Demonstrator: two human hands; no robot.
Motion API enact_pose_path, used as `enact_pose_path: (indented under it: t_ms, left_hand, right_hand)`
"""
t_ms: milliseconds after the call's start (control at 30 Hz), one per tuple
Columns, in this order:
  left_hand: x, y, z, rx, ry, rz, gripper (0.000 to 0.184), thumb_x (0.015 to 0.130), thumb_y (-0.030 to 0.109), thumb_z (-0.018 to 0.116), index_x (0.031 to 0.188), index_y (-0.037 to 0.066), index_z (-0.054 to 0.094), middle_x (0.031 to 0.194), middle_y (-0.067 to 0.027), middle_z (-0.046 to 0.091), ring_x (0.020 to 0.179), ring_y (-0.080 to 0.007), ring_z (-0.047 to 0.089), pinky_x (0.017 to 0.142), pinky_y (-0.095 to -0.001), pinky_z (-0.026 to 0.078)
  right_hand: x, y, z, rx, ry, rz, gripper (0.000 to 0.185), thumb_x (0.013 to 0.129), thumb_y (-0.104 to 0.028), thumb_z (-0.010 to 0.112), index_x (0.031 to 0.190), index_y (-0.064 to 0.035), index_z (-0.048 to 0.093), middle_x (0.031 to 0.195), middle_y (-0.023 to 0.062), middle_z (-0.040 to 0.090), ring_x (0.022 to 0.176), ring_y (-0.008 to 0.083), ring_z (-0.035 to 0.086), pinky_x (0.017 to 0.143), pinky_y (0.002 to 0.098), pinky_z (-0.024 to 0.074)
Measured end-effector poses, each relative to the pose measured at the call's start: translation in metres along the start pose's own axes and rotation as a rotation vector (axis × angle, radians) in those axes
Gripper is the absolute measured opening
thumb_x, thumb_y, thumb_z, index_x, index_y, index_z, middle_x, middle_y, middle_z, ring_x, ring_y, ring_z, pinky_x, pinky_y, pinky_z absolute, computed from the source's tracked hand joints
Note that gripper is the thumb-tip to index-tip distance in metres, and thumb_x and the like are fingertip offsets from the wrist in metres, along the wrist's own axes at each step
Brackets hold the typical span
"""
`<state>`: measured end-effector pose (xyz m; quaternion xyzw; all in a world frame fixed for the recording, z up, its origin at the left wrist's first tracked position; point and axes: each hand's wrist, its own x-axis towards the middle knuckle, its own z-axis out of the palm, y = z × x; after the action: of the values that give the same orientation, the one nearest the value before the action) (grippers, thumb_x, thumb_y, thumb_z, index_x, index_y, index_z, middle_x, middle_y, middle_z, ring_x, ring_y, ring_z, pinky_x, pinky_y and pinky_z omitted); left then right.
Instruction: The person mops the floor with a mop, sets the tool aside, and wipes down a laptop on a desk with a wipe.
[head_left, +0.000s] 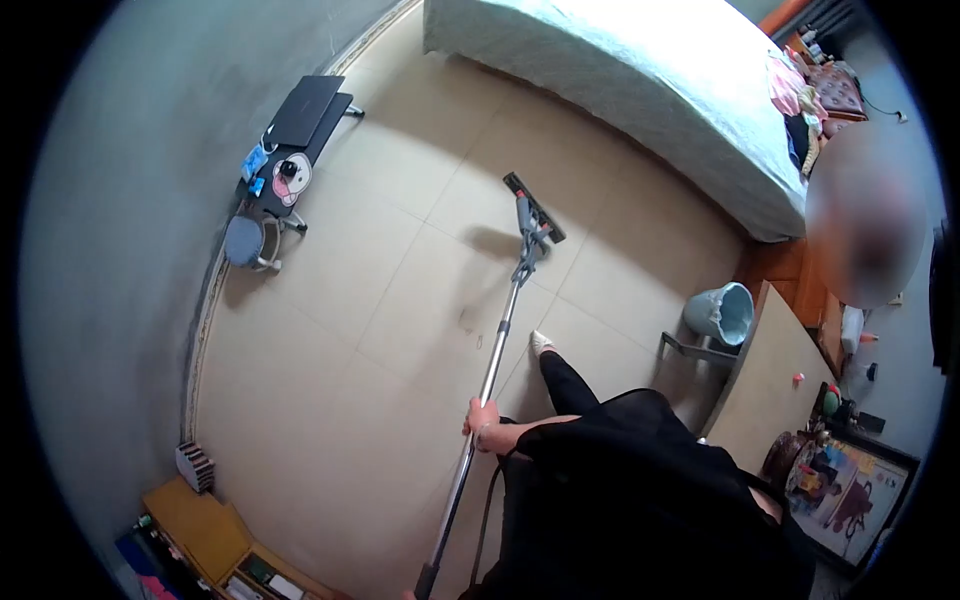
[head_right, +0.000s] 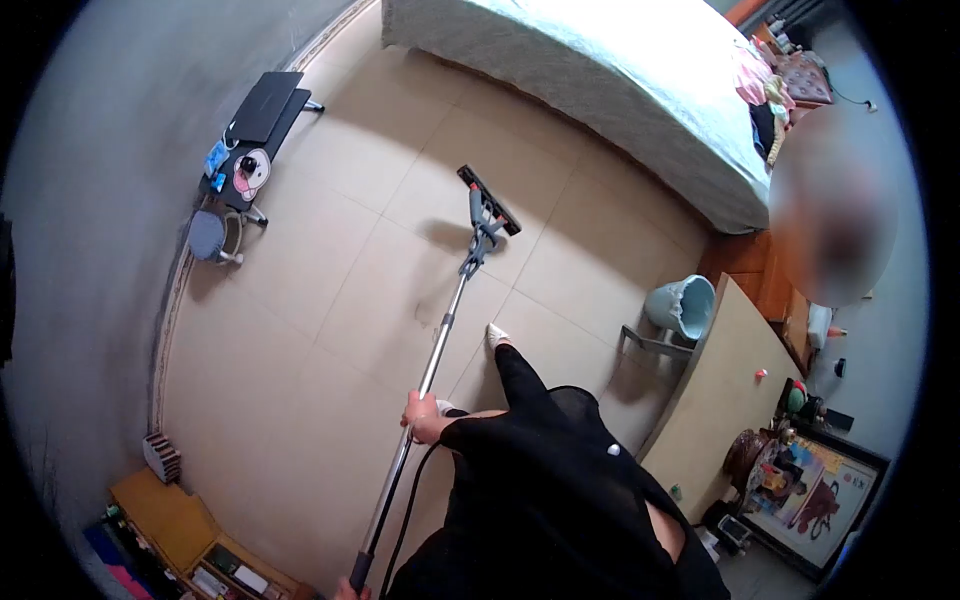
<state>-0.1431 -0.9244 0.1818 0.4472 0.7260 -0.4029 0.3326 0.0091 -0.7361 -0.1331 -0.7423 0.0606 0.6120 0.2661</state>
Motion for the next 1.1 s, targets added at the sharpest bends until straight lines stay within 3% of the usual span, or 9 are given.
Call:
enact_pose_path:
  t_ms: [133,333,400,467,533,600,667,967,1100]
  left_hand:
    - [0.026,0.022,-0.005,0.093,0.336,0.085,0.040,0.077,0.031,0.046,0.110,0.010,0.039,0.088,-0.0118,0.053,0.071,-0.0286,0.052,0.064,-0.0417,0.041]
    - [0.030,0.095,-0.114,0.153,0.407,0.187,0.030,0.073,0.022,0.051,0.100,0.010,0.046,0.077,-0.0092,0.056,0.066,-0.0257,0.054,0.054,-0.0354,0.043]
    - [0.042,0.105,-0.147,-0.891,-0.556,0.269,0.026,0.065,0.009,0.057,0.088,0.004,0.048,0.055,-0.0106,0.049,0.053,-0.0152,0.053,0.048,-0.0322,0.042]
    - [0.052,0.142,-0.153,-0.759,-0.558,0.223,0.025,0.064,0.012,0.058,0.087,0.006,0.047,0.056,-0.0119,0.051,0.052,-0.0200,0.054,0.047,-0.0352,0.042]
    - [0.059,0.180,-0.145,-0.113,0.241,0.544,0.024,0.063,0.014,0.059,0.083,0.008,0.046,0.058,-0.0107,0.052,0.051,-0.0249,0.054,0.045,-0.0384,0.041]
    - [0.076,0.214,-0.145,-0.056,0.418,0.648,0.026,0.061,0.016,0.059,0.082,0.009,0.045,0.060,-0.0098,0.053,0.053,-0.0291,0.054,0.047,-0.0421,0.041]
    - [0.077,0.258,-0.154,0.087,0.517,0.663,0.025,0.061,0.013,0.057,0.081,0.008,0.044,0.058,-0.0085,0.051,0.053,-0.0266,0.054,0.046,-0.0412,0.042]
    - [0.111,0.321,-0.183,0.124,0.789,0.753,0.011,0.067,0.006,0.047,0.078,0.004,0.046,0.057,-0.0058,0.050,0.043,-0.0198,0.054,0.037,-0.0284,0.042]
    - [0.105,0.261,-0.179,0.072,0.660,0.657,0.011,0.070,0.006,0.045,0.081,0.005,0.045,0.057,-0.0074,0.050,0.047,-0.0216,0.055,0.039,-0.0319,0.042]
  right_hand:
    - [0.018,-0.062,-0.018,0.174,0.009,-0.014,0.020,0.073,-0.017,0.042,0.061,-0.0041,0.033,0.043,0.0053,0.033,0.032,0.0160,0.035,0.029,0.0293,0.0310]
    - [0.030,-0.170,-0.093,0.860,-0.691,0.349,0.034,0.072,-0.020,0.048,0.047,-0.0147,0.026,0.039,-0.0053,0.022,0.030,0.0045,0.022,0.029,0.0183,0.0214]
    - [0.054,-0.189,-0.123,1.005,-0.848,0.375,0.037,0.069,-0.021,0.052,0.046,-0.0151,0.024,0.039,-0.0047,0.023,0.030,0.0056,0.021,0.031,0.0172,0.0229]
    - [0.066,-0.207,-0.142,1.052,-0.697,0.301,0.034,0.069,-0.021,0.051,0.046,-0.0149,0.027,0.037,-0.0033,0.026,0.030,0.0083,0.026,0.034,0.0224,0.0326]
    - [0.094,-0.228,-0.157,0.828,-0.364,0.127,0.030,0.068,-0.017,0.050,0.044,-0.0117,0.032,0.036,0.0014,0.030,0.032,0.0174,0.036,0.036,0.0252,0.0362]
    - [0.118,-0.251,-0.178,0.784,-0.295,0.115,0.031,0.069,-0.012,0.050,0.045,-0.0136,0.031,0.036,-0.0005,0.031,0.032,0.0133,0.036,0.036,0.0239,0.0350]
    - [0.159,-0.264,-0.207,0.853,-0.338,0.181,0.033,0.070,-0.009,0.049,0.045,-0.0148,0.028,0.038,-0.0043,0.030,0.032,0.0057,0.033,0.031,0.0173,0.0322]
    - [0.212,-0.300,-0.214,0.759,-0.182,0.088,0.027,0.072,-0.008,0.042,0.049,-0.0118,0.027,0.040,-0.0031,0.030,0.031,0.0056,0.030,0.028,0.0165,0.0296]
    - [0.196,-0.261,-0.155,0.280,-0.226,-0.074,0.010,0.073,-0.001,0.033,0.063,-0.0032,0.036,0.048,0.0103,0.041,0.040,0.0199,0.043,0.036,0.0288,0.0401]
